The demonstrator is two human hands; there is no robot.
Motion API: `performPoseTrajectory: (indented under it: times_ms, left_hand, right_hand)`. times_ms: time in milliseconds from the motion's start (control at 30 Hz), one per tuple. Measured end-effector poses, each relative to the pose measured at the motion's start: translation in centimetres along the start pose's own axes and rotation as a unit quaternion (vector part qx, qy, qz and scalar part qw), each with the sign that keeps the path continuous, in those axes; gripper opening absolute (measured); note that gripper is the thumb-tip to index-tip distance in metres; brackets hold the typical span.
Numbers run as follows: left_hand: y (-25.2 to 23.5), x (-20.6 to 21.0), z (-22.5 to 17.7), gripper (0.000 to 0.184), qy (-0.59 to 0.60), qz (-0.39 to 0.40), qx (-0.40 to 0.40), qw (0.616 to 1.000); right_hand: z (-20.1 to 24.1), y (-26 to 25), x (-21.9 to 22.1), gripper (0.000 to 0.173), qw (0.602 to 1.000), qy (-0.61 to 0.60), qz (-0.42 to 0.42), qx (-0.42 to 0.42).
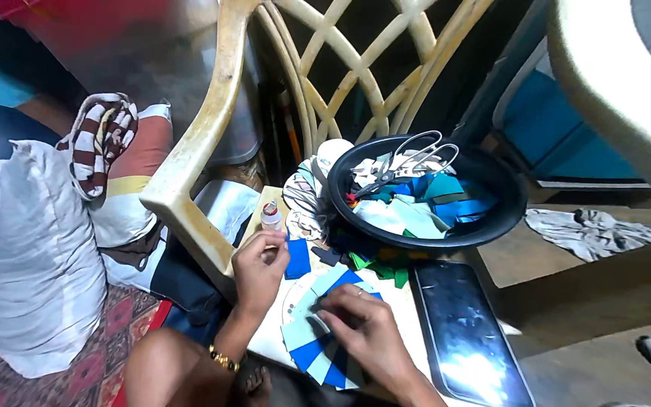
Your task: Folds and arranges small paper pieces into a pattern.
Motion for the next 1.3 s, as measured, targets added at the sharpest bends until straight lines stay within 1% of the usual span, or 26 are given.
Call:
performPoseTrajectory:
  times_ms: [33, 100, 167, 267, 433, 600, 1033, 1300]
  left_hand:
    - [0.8, 0.1, -1.4, 0.008, 0.022, 0.016, 0.009, 1.000]
    - [2.6, 0.9, -3.6, 0.007, 0.077, 0.063, 0.015, 0.995]
    - [4.2, 1.9, -4.5, 0.006, 0.136, 0.096, -0.001, 0.986]
    - [5.5, 2.4, -4.5, 0.006, 0.175, 0.090, -0.026, 0.980]
    - [6.6, 2.4, -4.5, 0.008, 0.170, 0.075, -0.031, 0.982]
    - [7.4, 2.6, -5.0, 0.008, 0.129, 0.071, -0.012, 0.989]
    - [8.0, 3.0, -5.1, 0.007, 0.099, 0.057, -0.006, 0.993]
    - [8.0, 2.9, -4.5, 0.007, 0.128, 0.049, -0.043, 0.990]
  right_hand:
    - [0.3, -0.1, -0.7, 0.013, 0.998, -0.054, -0.033, -0.014]
    - [1.1, -0.3, -1.6, 0.015, 0.985, -0.160, -0.058, -0.026]
    - [1.5, -0.4, -2.0, 0.013, 0.972, -0.227, -0.056, -0.018]
    - [1.3, -0.4, -2.2, 0.008, 0.963, -0.266, -0.027, -0.005]
    - [1.0, -0.6, -2.4, 0.005, 0.968, -0.247, 0.025, 0.020]
    - [0.8, -0.6, -2.6, 0.007, 0.973, -0.224, 0.046, 0.037]
    - [0.4, -0.6, -2.5, 0.008, 0.979, -0.194, 0.054, 0.041]
    - [0.5, -0.7, -2.5, 0.012, 0.982, -0.176, 0.060, 0.034]
Point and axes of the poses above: each hand's wrist, its own y-axis away from the middle knuckle, its own x-axis out of the palm, z = x × y, the point moved 10 cm from there along -y, towards the middle knuckle, and after that the axes turned 2 degrees about x, right-handed, at the moved point
